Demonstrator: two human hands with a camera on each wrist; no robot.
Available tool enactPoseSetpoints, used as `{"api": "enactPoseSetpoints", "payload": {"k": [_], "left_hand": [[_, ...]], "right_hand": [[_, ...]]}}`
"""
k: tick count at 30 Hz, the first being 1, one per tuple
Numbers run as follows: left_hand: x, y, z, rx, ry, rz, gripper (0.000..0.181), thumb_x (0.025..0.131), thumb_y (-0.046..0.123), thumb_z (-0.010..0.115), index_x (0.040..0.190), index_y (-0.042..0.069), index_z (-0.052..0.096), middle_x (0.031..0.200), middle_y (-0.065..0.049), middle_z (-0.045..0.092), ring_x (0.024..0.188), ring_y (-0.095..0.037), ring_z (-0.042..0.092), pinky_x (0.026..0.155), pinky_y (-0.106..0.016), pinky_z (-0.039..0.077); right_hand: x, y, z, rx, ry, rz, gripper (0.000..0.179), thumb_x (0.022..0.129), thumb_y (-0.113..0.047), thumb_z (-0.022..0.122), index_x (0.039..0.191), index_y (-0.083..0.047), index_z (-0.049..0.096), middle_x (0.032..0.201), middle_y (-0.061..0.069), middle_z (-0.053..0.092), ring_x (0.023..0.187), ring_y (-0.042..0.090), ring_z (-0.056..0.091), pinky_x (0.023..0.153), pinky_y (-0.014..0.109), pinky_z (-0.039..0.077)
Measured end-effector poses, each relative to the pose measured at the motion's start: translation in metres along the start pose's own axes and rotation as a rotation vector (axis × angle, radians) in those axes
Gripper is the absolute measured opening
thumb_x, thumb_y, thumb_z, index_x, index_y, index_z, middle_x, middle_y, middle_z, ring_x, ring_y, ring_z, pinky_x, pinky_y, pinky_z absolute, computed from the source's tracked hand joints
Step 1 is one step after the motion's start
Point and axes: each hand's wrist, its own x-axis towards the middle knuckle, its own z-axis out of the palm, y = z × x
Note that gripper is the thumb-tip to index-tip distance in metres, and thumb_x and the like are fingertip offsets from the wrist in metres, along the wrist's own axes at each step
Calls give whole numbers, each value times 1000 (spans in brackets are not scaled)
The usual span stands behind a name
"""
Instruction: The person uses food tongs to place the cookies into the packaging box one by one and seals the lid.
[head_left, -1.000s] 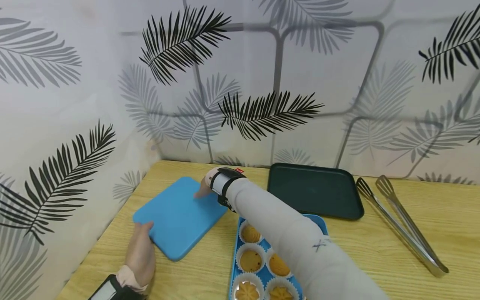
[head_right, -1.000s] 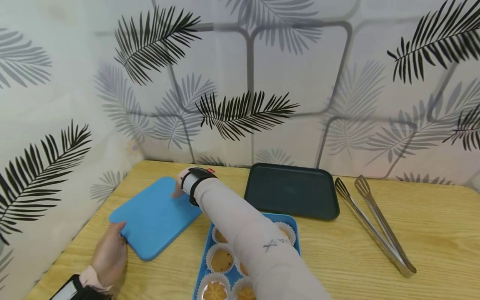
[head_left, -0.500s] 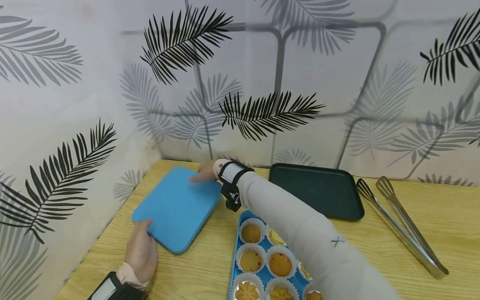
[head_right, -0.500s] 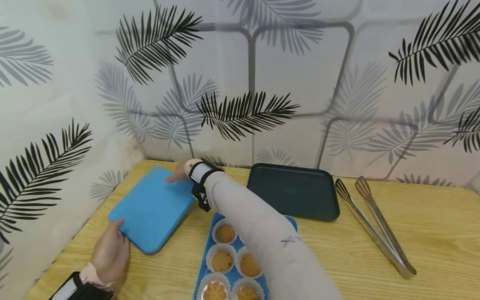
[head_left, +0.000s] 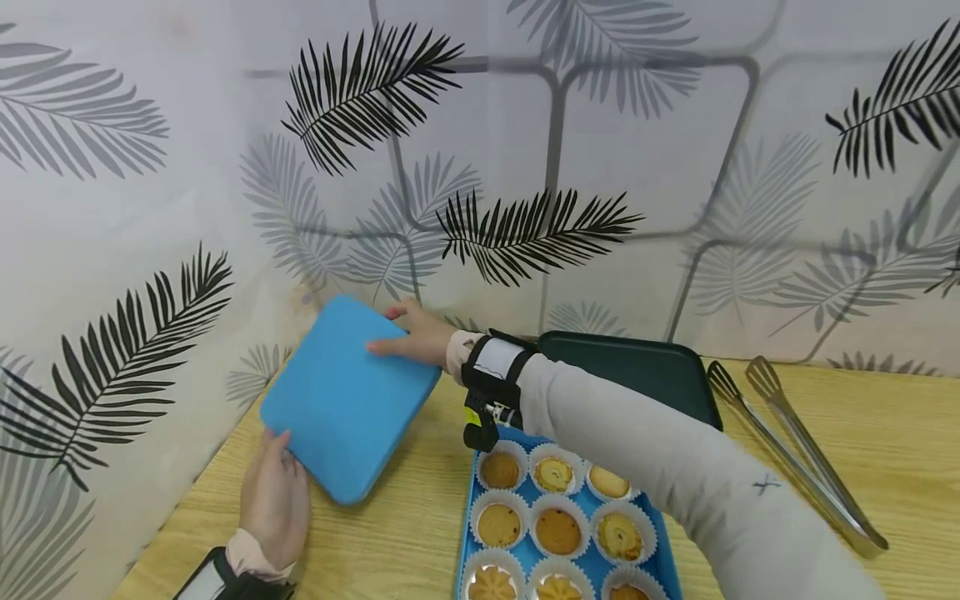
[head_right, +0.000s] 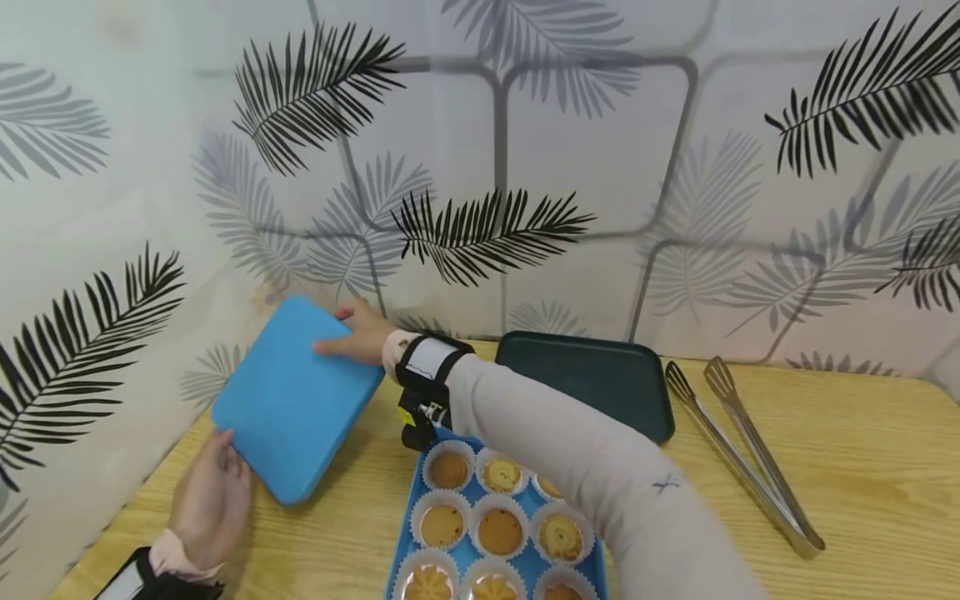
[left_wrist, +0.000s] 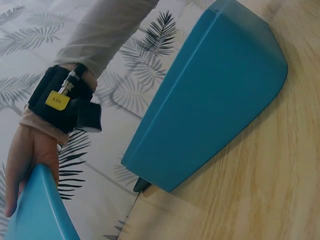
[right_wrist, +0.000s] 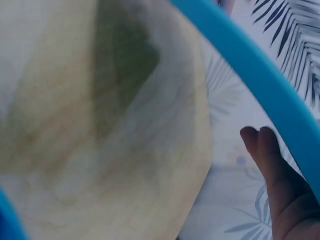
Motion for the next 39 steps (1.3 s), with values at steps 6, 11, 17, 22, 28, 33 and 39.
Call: {"api": "enactPoseSetpoints", "payload": {"k": [6,11,17,22,28,33,39], "left_hand": [[-12,3,12,37,-85,135,65,106,16,21,147,17,-29,156,9,-30,143,-3,-21,117,-17,-5],[-21,5,34,68,-113,258,65,106,17,26,152,17,-20,160,8,-21,146,-4,-12,119,-20,0],[-23,-4,62,188,-185,269,69,106,26,32,153,21,-18,161,10,-16,146,-2,-8,121,-27,1],[-28,-19,81,216,-293,272,68,105,29,35,155,26,-11,162,6,-10,149,-14,-4,121,-41,5],[-38,-29,94,274,-366,263,69,104,26,39,155,31,-6,163,4,-8,149,-22,-4,120,-53,1],[-51,-37,101,364,-430,242,68,104,31,39,155,35,-6,163,2,-8,149,-28,-6,117,-61,2],[-68,-50,108,420,-497,263,70,104,37,40,154,36,-9,163,-2,-10,149,-33,-5,116,-63,7]], "right_hand": [[-32,4,-11,240,53,-5,65,94,-16,65,150,-17,32,146,17,44,122,38,55,96,51,49],[-68,14,-30,374,136,-26,64,96,-17,61,152,-21,28,146,16,43,123,39,53,95,55,49],[-120,34,-48,515,185,-45,65,99,-19,57,153,-23,22,144,19,45,120,41,56,91,53,53],[-158,50,-54,556,245,-61,66,100,-22,54,154,-21,18,145,20,42,121,41,55,92,52,53],[-193,64,-51,582,337,-28,70,99,-27,56,155,-24,13,150,16,34,128,40,48,97,54,49],[-222,78,-46,568,358,-32,77,99,-32,55,155,-37,3,158,13,19,133,42,42,94,53,50],[-250,91,-44,370,388,18,79,99,-45,50,152,-42,-8,163,-4,-11,149,34,4,112,61,27]]}}
